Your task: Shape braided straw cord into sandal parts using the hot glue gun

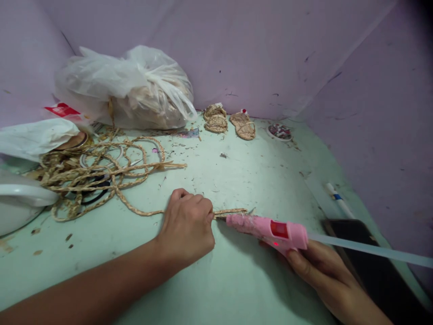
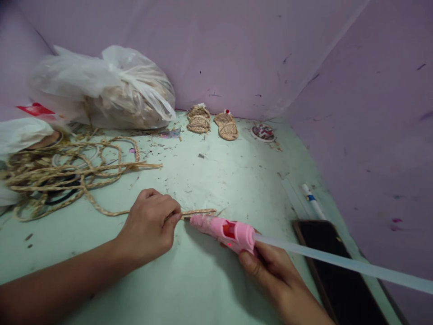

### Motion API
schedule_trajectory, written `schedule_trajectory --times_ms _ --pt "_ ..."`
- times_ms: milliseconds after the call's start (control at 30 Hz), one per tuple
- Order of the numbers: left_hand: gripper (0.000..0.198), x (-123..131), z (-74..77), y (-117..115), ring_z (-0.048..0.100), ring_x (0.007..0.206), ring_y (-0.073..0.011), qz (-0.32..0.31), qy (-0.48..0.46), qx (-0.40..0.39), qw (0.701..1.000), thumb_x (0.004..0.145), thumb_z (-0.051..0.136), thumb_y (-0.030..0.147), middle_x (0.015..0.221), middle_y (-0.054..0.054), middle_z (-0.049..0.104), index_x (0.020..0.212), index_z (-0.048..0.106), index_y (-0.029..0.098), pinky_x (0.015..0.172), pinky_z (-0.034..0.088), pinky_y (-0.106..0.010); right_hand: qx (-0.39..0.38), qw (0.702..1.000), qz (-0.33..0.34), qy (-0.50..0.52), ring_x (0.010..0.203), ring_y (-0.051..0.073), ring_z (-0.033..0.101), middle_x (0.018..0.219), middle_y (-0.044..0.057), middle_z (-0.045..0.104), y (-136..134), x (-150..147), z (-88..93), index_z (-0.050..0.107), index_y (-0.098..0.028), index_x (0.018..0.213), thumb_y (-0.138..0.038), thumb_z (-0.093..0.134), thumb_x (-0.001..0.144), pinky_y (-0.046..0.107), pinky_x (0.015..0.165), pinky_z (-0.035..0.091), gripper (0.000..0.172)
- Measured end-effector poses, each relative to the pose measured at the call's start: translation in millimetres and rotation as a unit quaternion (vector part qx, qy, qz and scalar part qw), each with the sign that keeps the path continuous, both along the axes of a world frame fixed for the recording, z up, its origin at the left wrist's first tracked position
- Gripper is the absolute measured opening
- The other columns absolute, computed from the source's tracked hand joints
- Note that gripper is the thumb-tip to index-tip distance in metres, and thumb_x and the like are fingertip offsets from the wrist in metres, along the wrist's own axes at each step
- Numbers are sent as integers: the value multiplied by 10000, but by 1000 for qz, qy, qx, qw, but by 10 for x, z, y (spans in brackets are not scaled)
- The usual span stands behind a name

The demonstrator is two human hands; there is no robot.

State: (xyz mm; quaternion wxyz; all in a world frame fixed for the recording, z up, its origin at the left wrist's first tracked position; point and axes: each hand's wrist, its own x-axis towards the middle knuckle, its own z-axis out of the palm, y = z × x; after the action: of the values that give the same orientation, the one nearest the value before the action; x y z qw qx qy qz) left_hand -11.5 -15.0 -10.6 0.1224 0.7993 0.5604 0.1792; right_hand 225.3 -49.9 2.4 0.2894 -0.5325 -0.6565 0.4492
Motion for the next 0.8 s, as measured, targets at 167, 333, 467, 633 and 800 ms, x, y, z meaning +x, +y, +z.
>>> schedule_trajectory --times_ms 167,333,467,633,800 --pt "171 10 0 13 472 604 -145 1 0 0 1000 735 410 123 622 -21 578 625 534 161 756 317 -379 1 1000 -12 -6 515 148 532 594 16 613 11 -46 29 696 -248 768 -378 550 781 229 493 469 196" --pt "168 5 9 1 476 610 -147 2 2 1 1000 736 412 124 624 -20 579 626 532 162 751 318 -378 -16 998 -30 47 466 133 476 568 10 579 -5 -78 26 705 -261 763 -369 558 778 213 423 421 184" --pt "173 -2 11 -15 470 603 -145 0 2 1 1000 737 408 120 620 -20 578 621 531 162 748 318 -379 -20 998 -15 56 538 142 529 645 14 620 -13 -63 8 707 -285 873 -375 548 790 203 459 441 201" --pt "171 7 3 -3 468 598 -143 -1 1 5 1000 731 408 115 620 -21 576 620 529 163 748 320 -378 -39 999 -9 36 652 162 585 764 26 664 -19 -30 -20 675 -279 998 -379 520 811 232 596 488 262" --pt "172 7 4 3 470 595 -144 -2 3 3 1000 737 410 123 618 -23 579 622 531 165 750 320 -383 -52 998 -11 13 617 169 540 771 50 647 3 -12 5 680 -244 990 -427 519 798 255 566 461 310"
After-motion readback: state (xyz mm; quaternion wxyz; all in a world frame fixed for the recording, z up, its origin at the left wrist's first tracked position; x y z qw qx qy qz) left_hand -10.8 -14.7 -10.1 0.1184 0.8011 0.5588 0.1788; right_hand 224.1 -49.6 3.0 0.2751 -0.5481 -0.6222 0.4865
